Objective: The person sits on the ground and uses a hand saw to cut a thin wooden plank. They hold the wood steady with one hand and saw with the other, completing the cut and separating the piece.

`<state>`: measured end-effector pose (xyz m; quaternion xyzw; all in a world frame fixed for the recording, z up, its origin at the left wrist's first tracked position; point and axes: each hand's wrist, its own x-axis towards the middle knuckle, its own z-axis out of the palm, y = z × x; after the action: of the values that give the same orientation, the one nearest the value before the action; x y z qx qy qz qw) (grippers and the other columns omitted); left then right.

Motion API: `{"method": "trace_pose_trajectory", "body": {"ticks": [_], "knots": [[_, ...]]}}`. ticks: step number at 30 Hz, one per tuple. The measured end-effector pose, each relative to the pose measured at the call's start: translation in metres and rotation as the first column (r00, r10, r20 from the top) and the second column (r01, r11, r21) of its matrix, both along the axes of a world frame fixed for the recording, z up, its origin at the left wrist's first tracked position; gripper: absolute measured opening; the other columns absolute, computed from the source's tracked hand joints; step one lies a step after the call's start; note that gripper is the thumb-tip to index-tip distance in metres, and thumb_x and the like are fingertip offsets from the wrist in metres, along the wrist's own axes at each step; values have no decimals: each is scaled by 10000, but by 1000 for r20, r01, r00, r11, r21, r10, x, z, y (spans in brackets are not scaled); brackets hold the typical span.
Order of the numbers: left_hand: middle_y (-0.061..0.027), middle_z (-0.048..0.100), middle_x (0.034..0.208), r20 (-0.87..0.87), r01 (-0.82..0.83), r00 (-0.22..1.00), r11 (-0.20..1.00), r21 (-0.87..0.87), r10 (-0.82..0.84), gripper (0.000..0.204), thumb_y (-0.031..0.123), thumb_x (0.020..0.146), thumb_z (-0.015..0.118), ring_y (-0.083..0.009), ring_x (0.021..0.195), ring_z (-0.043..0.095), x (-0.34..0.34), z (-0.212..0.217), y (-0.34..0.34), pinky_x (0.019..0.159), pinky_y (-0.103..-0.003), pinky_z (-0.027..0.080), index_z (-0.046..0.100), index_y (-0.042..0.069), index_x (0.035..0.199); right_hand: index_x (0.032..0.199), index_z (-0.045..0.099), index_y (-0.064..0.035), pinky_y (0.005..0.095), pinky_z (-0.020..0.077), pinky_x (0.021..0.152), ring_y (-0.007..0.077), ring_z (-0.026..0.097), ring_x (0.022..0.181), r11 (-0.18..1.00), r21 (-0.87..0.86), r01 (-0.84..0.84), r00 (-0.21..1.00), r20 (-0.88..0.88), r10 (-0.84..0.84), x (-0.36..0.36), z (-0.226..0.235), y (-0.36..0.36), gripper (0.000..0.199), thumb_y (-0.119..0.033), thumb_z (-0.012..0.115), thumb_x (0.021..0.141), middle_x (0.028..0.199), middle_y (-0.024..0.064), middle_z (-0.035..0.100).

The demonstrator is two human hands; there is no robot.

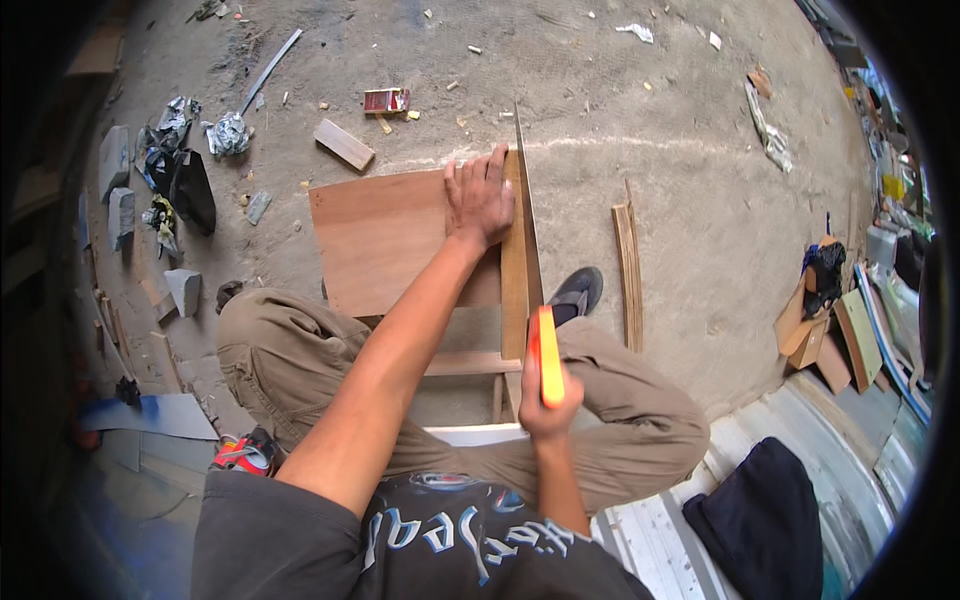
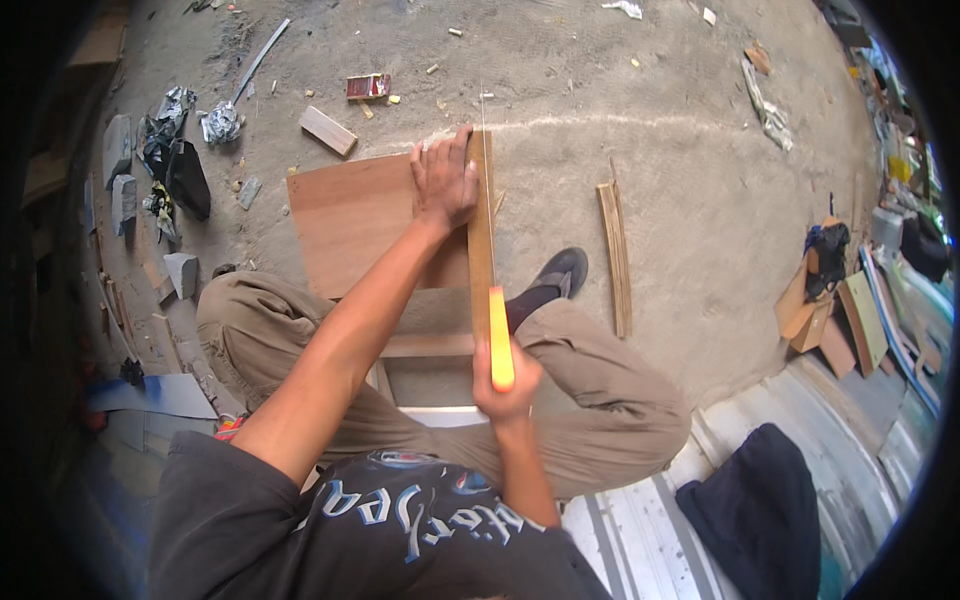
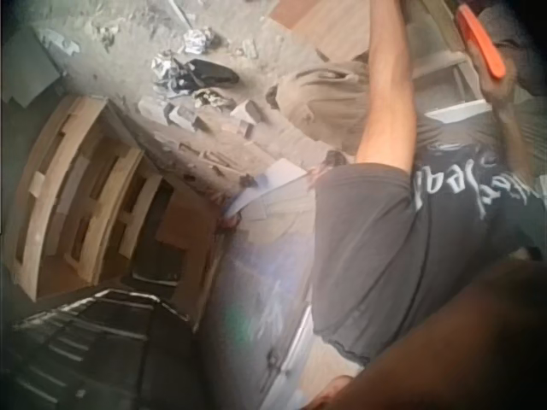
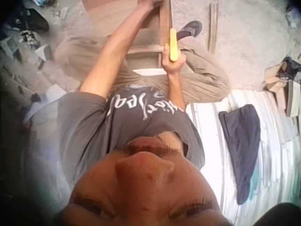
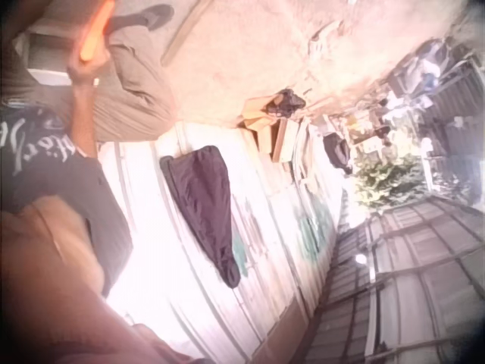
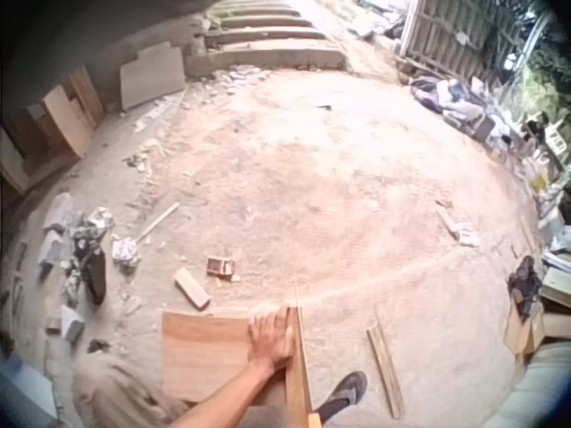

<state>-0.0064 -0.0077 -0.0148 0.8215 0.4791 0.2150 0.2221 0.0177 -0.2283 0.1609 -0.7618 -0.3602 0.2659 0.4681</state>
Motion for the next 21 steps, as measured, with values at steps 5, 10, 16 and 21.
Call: {"method": "trace_pose_trajectory", "body": {"ticks": [5,10,16,21], "knots": [[-109,534,1197,22,14,1000,999,40,-15,641,253,865,521,-257,1208,472,6,4,5,1137,-556,157,376,99,1470,824,645,30,289,433,515,89,518,560,998,-37,49,998,-48,-50,27,-33,73,179,-116,661,925,591,54,557],[-128,547,1166,42,-5,999,999,35,3,612,237,876,488,-266,1182,490,8,3,2,1133,-548,165,387,99,1464,801,637,11,301,430,499,98,496,519,998,49,34,999,30,-35,25,-38,87,203,-142,666,932,566,87,534],[-128,546,1172,-4,12,1000,999,50,-12,630,241,884,492,-267,1196,486,0,4,3,1138,-548,159,352,100,1482,837,664,32,297,449,486,155,561,479,999,9,36,998,-45,-36,7,3,30,103,-57,679,887,588,113,585],[-116,544,1186,0,21,1000,1000,15,-21,622,260,875,518,-265,1191,485,7,8,7,1138,-559,167,381,95,1460,840,665,31,286,429,539,77,502,588,996,-28,88,972,-217,-92,53,-30,135,257,-200,665,953,619,56,589]]}}
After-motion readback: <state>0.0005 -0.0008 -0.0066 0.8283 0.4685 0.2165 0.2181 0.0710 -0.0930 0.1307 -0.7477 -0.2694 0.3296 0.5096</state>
